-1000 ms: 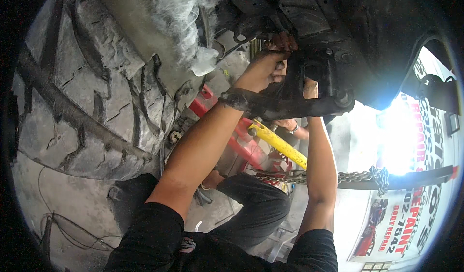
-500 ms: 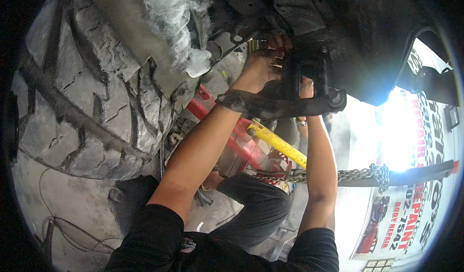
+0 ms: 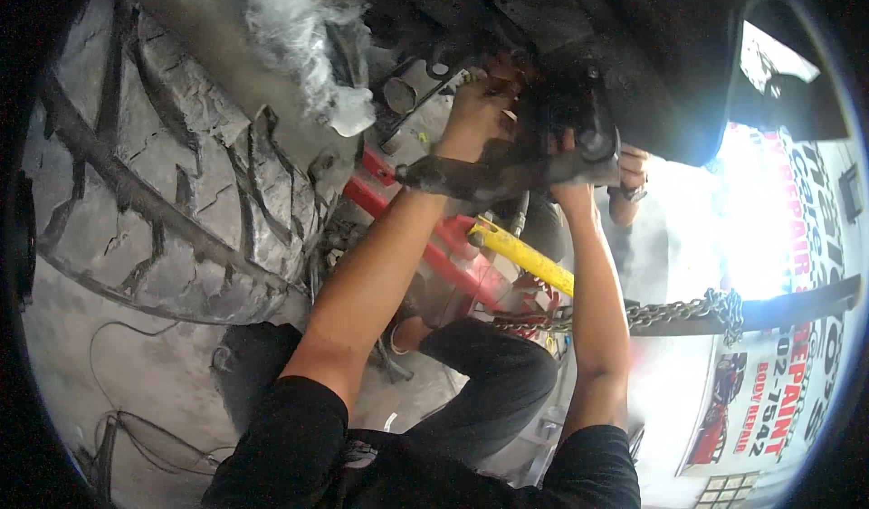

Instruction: The person works on a vehicle chassis with a tool, removes a metal component by hand, and unscrews a fastener from the frame.

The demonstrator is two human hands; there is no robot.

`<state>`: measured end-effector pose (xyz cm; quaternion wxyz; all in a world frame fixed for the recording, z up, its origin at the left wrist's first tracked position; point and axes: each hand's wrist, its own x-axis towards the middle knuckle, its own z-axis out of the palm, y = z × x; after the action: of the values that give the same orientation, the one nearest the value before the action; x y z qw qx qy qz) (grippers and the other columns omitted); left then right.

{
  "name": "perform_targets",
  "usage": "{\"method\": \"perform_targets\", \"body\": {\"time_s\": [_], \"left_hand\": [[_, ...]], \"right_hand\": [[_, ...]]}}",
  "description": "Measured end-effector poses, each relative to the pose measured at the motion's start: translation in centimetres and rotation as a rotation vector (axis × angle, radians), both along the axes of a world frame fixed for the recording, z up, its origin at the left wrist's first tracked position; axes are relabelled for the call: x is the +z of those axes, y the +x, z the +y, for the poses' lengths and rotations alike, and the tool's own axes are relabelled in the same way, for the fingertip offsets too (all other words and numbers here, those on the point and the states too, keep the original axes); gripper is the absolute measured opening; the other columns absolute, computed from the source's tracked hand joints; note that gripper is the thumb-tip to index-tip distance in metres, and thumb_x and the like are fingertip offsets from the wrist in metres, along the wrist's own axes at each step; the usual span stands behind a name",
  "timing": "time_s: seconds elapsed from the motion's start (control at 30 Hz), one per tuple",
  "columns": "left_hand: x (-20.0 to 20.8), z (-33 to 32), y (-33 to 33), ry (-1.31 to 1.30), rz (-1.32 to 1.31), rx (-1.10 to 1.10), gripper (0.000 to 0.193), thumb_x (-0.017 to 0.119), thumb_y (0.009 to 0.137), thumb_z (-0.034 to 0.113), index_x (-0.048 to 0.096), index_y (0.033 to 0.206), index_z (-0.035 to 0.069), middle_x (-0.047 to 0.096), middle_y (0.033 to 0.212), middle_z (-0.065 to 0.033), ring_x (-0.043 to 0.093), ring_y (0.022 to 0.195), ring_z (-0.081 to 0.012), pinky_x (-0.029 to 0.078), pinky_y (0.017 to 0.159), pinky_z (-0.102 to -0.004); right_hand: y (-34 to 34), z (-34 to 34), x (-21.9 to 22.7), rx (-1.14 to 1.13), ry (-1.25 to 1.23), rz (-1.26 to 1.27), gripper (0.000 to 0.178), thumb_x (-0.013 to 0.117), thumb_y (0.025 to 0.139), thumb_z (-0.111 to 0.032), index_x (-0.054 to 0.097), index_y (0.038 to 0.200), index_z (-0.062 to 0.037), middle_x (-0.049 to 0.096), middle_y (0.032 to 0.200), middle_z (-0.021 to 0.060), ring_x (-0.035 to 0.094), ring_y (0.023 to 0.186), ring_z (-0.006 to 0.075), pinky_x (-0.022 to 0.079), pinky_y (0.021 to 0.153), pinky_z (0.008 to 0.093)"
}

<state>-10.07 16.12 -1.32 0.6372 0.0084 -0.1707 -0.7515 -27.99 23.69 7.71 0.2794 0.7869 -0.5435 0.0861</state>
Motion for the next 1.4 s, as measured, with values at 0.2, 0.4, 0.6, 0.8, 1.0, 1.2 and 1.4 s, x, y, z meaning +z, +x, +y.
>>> {"method": "perform_targets", "body": {"time_s": [0.2, 0.4, 0.6, 0.8, 1.0, 1.2, 1.4], "left_hand": [[-9.9, -2.8, -0.3, -0.522, -1.614, 0.891, 0.022, 0.064, 0.091, 0.025, 0.07, 0.095, 0.004, 0.071, 0.095, -0.0144, 0.067, 0.092, -0.0262, 0.053, 0.08, -0.0422], [-22.2, 7.6, 4.5, -0.028, -1.114, 0.04, 0.02, 0.059, 0.091, 0.022, 0.071, 0.088, 0.006, 0.067, 0.082, -0.0078, 0.062, 0.073, -0.0205, 0.049, 0.063, -0.0415], [-33.2, 21.8, 10.4, 0.281, -1.627, -0.146, 0.029, 0.047, 0.086, 0.015, 0.066, 0.078, -0.007, 0.064, 0.073, -0.0225, 0.066, 0.068, -0.0342, 0.05, 0.065, -0.0496], [-42.1, 32.6, 9.7, 0.372, -2.098, -0.086, 0.055, 0.053, 0.097, 0.038, 0.058, 0.13, -0.006, 0.054, 0.139, -0.0294, 0.054, 0.129, -0.0419, 0.042, 0.109, -0.0488], [-34.6, 27.5, 8.1, 0.295, -2.009, 0.011, 0.056, 0.049, 0.1, 0.047, 0.069, 0.109, -0.005, 0.067, 0.113, -0.0291, 0.063, 0.107, -0.0458, 0.049, 0.092, -0.0517], [-21.8, 24.0, 4.1, -0.107, -1.555, -0.011, 0.059, 0.055, 0.098, 0.053, 0.069, 0.087, -0.004, 0.064, 0.071, -0.0239, 0.064, 0.074, -0.0422, 0.048, 0.072, -0.0488], [-12.1, 22.6, 5.4, -0.315, -1.387, 0.046, 0.05, 0.063, 0.096, 0.045, 0.066, 0.086, -0.004, 0.059, 0.066, -0.0207, 0.053, 0.061, -0.033, 0.044, 0.064, -0.045]], "right_hand": [[0.2, 11.9, -10.3, -0.086, -0.071, -0.597, 0.03, 0.061, 0.095, -0.012, 0.064, 0.122, 0.0015, 0.067, 0.112, 0.0233, 0.065, 0.103, 0.0385, 0.051, 0.092, 0.0423], [1.9, 28.2, -38.1, -0.633, 1.286, -0.736, 0.042, 0.076, 0.084, -0.023, 0.065, 0.115, 0.0041, 0.07, 0.095, 0.0255, 0.07, 0.087, 0.0324, 0.054, 0.079, 0.0434], [7.7, 34.1, -48.2, -0.56, 0.907, -0.877, 0.061, 0.068, 0.09, -0.031, 0.048, 0.132, 0.0072, 0.065, 0.112, 0.0335, 0.066, 0.103, 0.0457, 0.052, 0.087, 0.0517], [9.2, 33.3, -47.8, -0.343, 0.945, -1.22, 0.071, 0.072, 0.087, -0.009, 0.04, 0.15, -0.0089, 0.063, 0.128, 0.0214, 0.063, 0.112, 0.0372, 0.053, 0.091, 0.0443], [7.6, 29.8, -38.6, -0.335, 0.963, -0.815, 0.037, 0.078, 0.08, -0.028, 0.068, 0.094, 0.0038, 0.065, 0.085, 0.031, 0.066, 0.079, 0.046, 0.051, 0.071, 0.0483], [8.9, 29.0, -23.1, -0.317, 0.805, -0.702, 0.03, 0.073, 0.083, -0.027, 0.069, 0.096, -0.0007, 0.067, 0.082, 0.0285, 0.066, 0.084, 0.0468, 0.052, 0.073, 0.0531], [10.6, 26.5, -20.9, -0.214, 0.618, -0.881, 0.031, 0.076, 0.082, -0.026, 0.065, 0.097, -0.0005, 0.069, 0.079, 0.0237, 0.068, 0.077, 0.0426, 0.052, 0.073, 0.0513]]}}
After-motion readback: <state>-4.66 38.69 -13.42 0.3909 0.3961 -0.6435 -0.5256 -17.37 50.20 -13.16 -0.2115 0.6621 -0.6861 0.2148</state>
